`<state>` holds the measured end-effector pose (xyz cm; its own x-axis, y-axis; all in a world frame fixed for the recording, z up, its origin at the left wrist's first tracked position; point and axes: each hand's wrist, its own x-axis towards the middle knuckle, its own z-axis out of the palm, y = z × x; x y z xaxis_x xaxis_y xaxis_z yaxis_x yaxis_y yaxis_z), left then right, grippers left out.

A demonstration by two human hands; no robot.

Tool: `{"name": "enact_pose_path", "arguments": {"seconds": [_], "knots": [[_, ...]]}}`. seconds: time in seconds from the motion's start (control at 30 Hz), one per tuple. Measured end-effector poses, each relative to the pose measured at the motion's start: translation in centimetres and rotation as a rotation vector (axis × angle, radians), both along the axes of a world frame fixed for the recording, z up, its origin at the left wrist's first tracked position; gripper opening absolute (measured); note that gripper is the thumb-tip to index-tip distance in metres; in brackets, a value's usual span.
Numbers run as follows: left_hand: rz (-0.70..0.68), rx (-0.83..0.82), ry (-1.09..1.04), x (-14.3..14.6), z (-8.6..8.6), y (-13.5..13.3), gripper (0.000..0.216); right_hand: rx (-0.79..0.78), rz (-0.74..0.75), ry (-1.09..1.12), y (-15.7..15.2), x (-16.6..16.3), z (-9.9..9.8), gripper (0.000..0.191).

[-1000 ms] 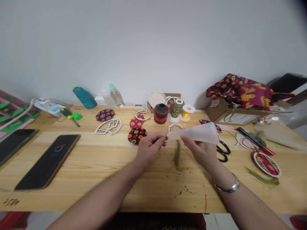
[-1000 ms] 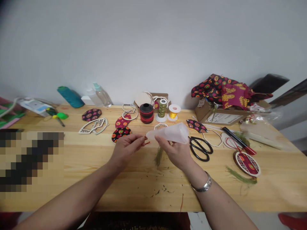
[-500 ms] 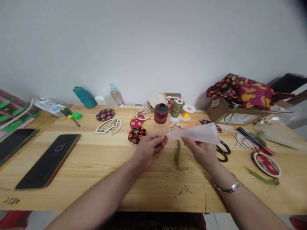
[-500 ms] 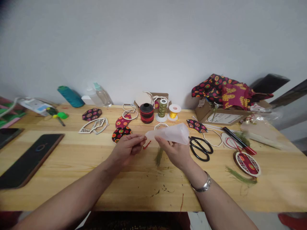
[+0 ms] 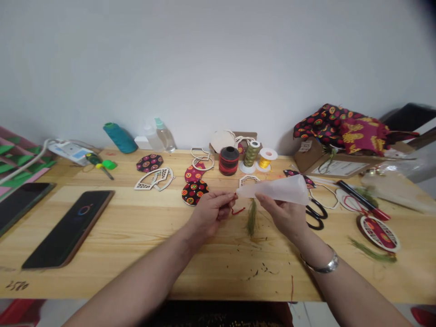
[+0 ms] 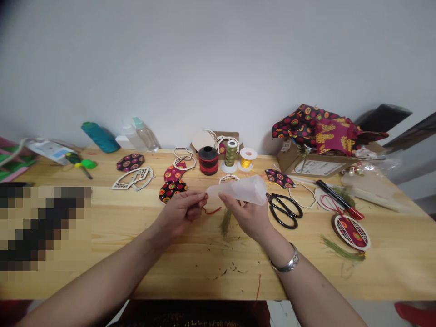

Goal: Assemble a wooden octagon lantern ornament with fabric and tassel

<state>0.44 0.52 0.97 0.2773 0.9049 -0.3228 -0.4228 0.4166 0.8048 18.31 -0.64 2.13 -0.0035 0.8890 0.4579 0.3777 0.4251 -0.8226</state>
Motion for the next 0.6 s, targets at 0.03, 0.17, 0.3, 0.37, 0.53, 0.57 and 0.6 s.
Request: {"name": "enact_pose_path", "arguments": {"seconds": [0.03,0.17,0.3,0.37,0.53,0.57,0.6], "knots": [[0.019,0.024,0.043,0.0,0.0,0.0,0.021,0.002,-0.011,0.013,0.1,0.0,0.0,0.013],[0.138,0.249,0.386,0.0,0.1,-0.3,0.015,0.016,-0.067,0.144,0.2,-0.1,0.4,0.012],[0.213,0.585,0.708,0.0,0.0,-0.9,0.013,0.022,-0.048,0.138,0.0,-0.1,0.4,0.010],[0.233,0.726,0.816,0.0,-0.2,-1.1,0.014,0.022,-0.043,0.088,-0.2,0.0,0.1,0.011],[0.280,0.963,1.007,0.1,-0.6,-1.2,0.016,0.018,-0.052,-0.009,0.0,0.2,-0.6,0.012],[0.294,0.999,1.031,0.1,-0.7,-1.2,0.016,0.022,-0.060,-0.006,0.1,0.2,-0.6,0.013],[0.308,1.032,1.051,0.0,-0.8,-1.2,0.016,0.028,-0.069,0.010,0.1,0.2,-0.5,0.013]]}}
